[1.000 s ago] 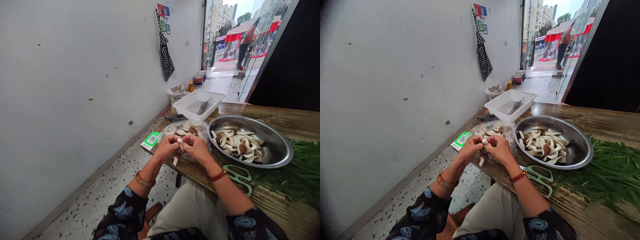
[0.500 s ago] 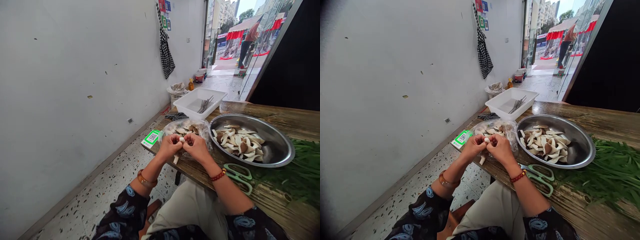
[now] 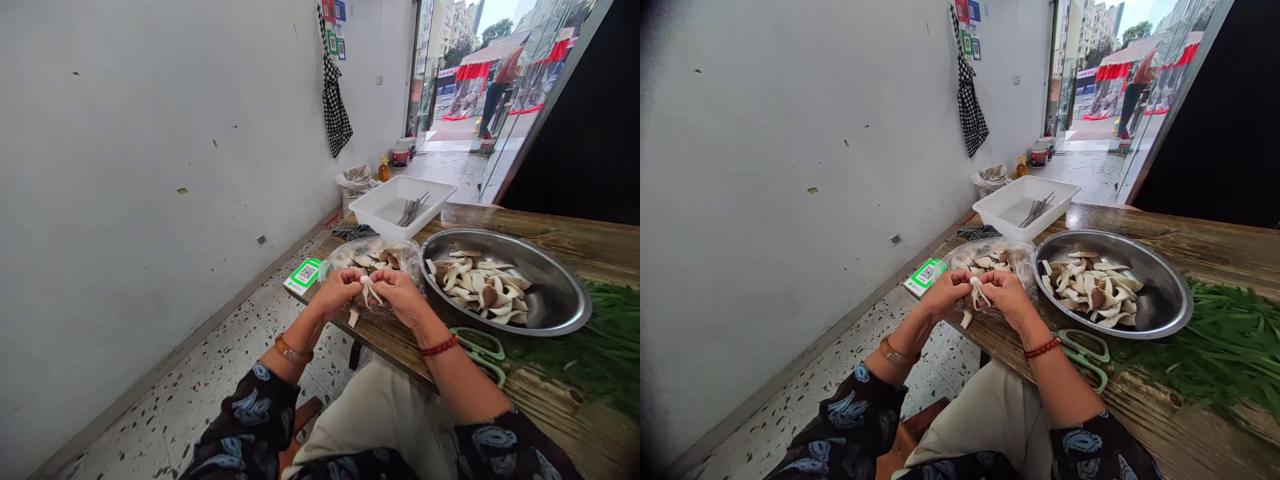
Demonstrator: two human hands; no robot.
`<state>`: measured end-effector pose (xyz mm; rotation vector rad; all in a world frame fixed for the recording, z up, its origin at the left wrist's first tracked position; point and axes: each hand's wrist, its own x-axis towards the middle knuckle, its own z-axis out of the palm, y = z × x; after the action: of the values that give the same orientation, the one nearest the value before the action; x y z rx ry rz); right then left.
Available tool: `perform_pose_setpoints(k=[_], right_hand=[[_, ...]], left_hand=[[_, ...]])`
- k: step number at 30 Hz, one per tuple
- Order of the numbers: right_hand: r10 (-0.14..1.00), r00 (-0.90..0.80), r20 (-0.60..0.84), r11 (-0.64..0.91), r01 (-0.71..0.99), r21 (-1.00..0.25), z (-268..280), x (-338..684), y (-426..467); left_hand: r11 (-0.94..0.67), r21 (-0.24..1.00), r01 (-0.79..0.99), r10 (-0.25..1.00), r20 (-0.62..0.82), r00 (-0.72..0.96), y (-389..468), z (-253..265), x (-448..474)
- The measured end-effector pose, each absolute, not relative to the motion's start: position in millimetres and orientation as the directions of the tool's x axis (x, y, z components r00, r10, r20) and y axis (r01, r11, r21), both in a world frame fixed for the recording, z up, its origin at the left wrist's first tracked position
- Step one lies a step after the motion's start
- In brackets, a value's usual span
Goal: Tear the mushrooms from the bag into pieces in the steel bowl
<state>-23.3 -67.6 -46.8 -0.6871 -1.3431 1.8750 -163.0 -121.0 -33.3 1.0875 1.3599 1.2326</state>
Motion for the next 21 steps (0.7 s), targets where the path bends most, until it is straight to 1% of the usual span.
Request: perform_pose_setpoints(k=[2,4,6,7,9,12,14,15,16,18,19,21], right_hand=[[0.778,-0.627,-0.039,-0.239,-0.237,-0.942,-46,-22,-67],[0.755,-0.653,-0.051,-0.279,-0.250,-0.927,-45,-20,-66],[0.750,-0.660,-0.040,-0.306,-0.293,-0.906,-44,-19,-64],[0.755,-0.655,-0.031,-0.314,-0.320,-0.894,-43,-18,-63],[0.770,-0.637,-0.015,-0.321,-0.368,-0.873,-43,-17,-61],[0.784,-0.620,-0.013,-0.333,-0.403,-0.852,-44,-15,-57],[0.789,-0.614,-0.028,-0.355,-0.417,-0.837,-46,-15,-56],[0.792,-0.610,-0.035,-0.363,-0.423,-0.830,-47,-15,-56],[0.794,-0.607,-0.038,-0.366,-0.426,-0.827,-48,-15,-56],[0.799,-0.601,-0.029,-0.348,-0.422,-0.837,-50,-17,-56],[0.803,-0.595,-0.019,-0.329,-0.417,-0.848,-51,-17,-57],[0.812,-0.584,0.009,-0.282,-0.406,-0.869,-52,-18,-58]], left_hand=[[0.091,0.989,0.113,0.991,-0.079,-0.108,-120,-31,-170],[0.083,0.976,0.200,0.991,-0.059,-0.122,-121,-29,-178],[0.068,0.978,0.195,0.986,-0.036,-0.163,-123,-27,-185],[0.059,0.988,0.144,0.984,-0.033,-0.177,-125,-26,-188],[0.053,0.998,-0.030,0.981,-0.058,-0.187,-129,-26,-191],[0.069,0.958,-0.277,0.975,-0.123,-0.183,-137,-28,-193],[0.076,0.946,-0.314,0.970,-0.143,-0.198,-143,-30,-193],[0.083,0.958,-0.274,0.968,-0.143,-0.207,-146,-32,-193],[0.098,0.976,-0.194,0.967,-0.139,-0.214,-150,-33,-192],[0.127,0.989,0.074,0.972,-0.109,-0.209,-157,-34,-190],[0.123,0.964,0.236,0.978,-0.078,-0.193,-161,-35,-189],[0.051,0.858,0.511,0.990,0.022,-0.136,-168,-37,-187]])
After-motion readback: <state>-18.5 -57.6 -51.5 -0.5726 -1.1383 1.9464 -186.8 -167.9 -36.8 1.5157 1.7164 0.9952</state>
